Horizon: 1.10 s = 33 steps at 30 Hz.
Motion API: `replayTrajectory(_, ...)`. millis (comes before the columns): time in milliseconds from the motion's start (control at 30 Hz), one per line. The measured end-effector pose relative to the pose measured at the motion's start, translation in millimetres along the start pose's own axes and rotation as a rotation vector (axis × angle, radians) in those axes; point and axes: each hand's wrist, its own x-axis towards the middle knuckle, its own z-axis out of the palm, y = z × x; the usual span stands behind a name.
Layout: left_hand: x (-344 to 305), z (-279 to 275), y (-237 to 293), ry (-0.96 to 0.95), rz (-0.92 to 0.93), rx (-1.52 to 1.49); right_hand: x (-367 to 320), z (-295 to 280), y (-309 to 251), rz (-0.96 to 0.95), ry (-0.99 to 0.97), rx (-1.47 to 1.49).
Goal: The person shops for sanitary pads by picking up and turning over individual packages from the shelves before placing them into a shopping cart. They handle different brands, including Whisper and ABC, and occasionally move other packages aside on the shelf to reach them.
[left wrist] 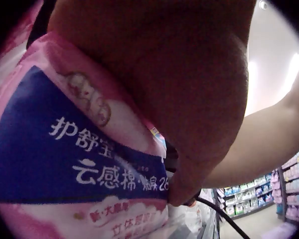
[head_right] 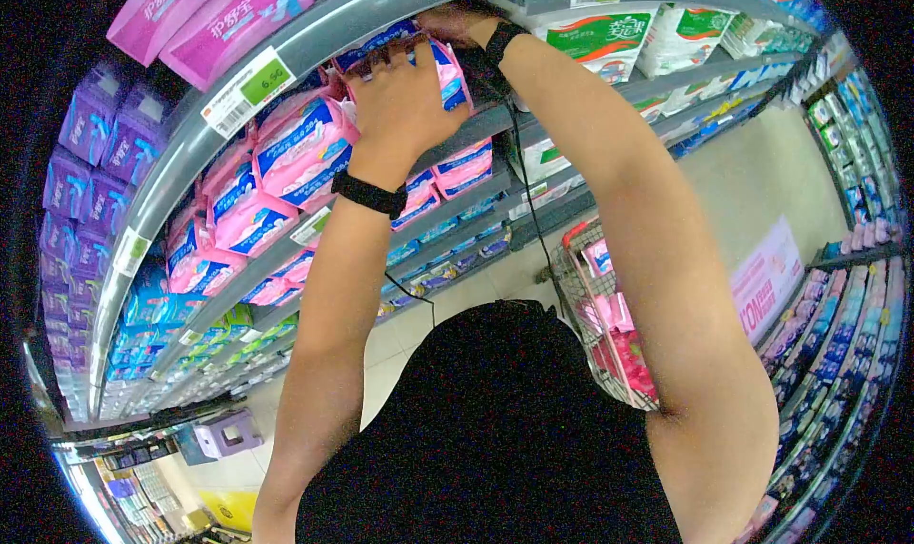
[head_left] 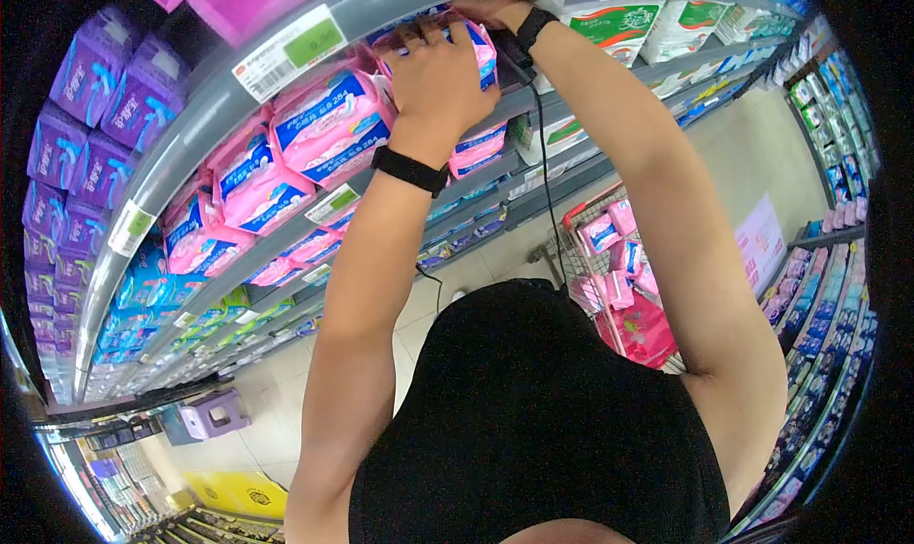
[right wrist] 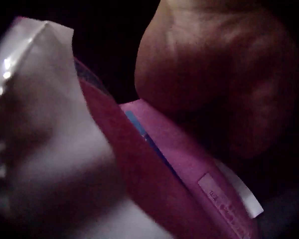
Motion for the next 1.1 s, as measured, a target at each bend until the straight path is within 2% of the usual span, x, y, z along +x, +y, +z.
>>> replayTrajectory(33,-1,-2,1,-0.018,0.002,0.012,1,6,-2,-0.023,0.008,0.03)
replayTrajectory(133,1,-8,4,-0.082,-0.023,0.016,-1,0,-16,-0.034,-0.021,-0.293)
replayTrajectory(200,-1,-5,3,-0.032,-0.017,0.026,-6,0,-28,0.135,-0.114,-0.076)
replayTrajectory(267,-1,-4,4,-0.016,-0.017,0.037,-16,-3,-38,0.19,-0.149,0.116)
replayTrajectory(333,-1,-3,5,-0.034,-0.03,0.051,-37,-6,-55,0.132,-0.13,0.278)
replayTrajectory(367,-1,-3,6,-0.048,-0.032,0.067,-79,-14,-160,0.309,-0.063,0.339)
replayTrajectory(400,-1,-3,6,-0.054,-0.033,0.066,-99,-23,-206,0.217,-0.075,0.032)
replayTrajectory(467,0,-2,5,-0.064,-0.03,0.062,-121,-25,-197,0.217,-0.101,0.056)
replayTrajectory(500,-2,4,4,0.027,0.006,0.074,-139,-26,-193,0.18,-0.065,-0.005)
replayTrajectory(533,-1,4,4,0.011,-0.008,0.068,-163,-25,-198,0.15,-0.025,-0.07)
replayTrajectory(567,0,5,5,-0.009,-0.016,0.059,-191,-21,-207,0.13,0.025,0.248)
replayTrajectory(600,1,6,6,-0.03,-0.019,0.048,-218,-19,-214,0.043,0.129,0.314)
replayTrajectory(667,4,6,3,-0.108,0.007,0.081,-276,-32,-203,0.148,0.055,0.275)
replayTrajectory(767,3,15,-13,-0.002,0.141,0.108,-376,-48,-156,0.403,0.16,0.45)
replayTrajectory(833,0,13,-11,0.039,0.17,0.145,-454,-60,-130,0.583,0.273,0.288)
replayTrajectory(933,-9,5,6,0.064,0.169,0.219,-569,-73,-124,0.758,0.314,-0.013)
replayTrajectory(1000,-17,19,0,0.235,0.275,0.281,-638,-74,-121,0.924,0.292,-0.256)
replayTrajectory(1100,-31,16,38,0.462,0.324,0.079,-707,-71,-133,1.201,0.301,-0.305)
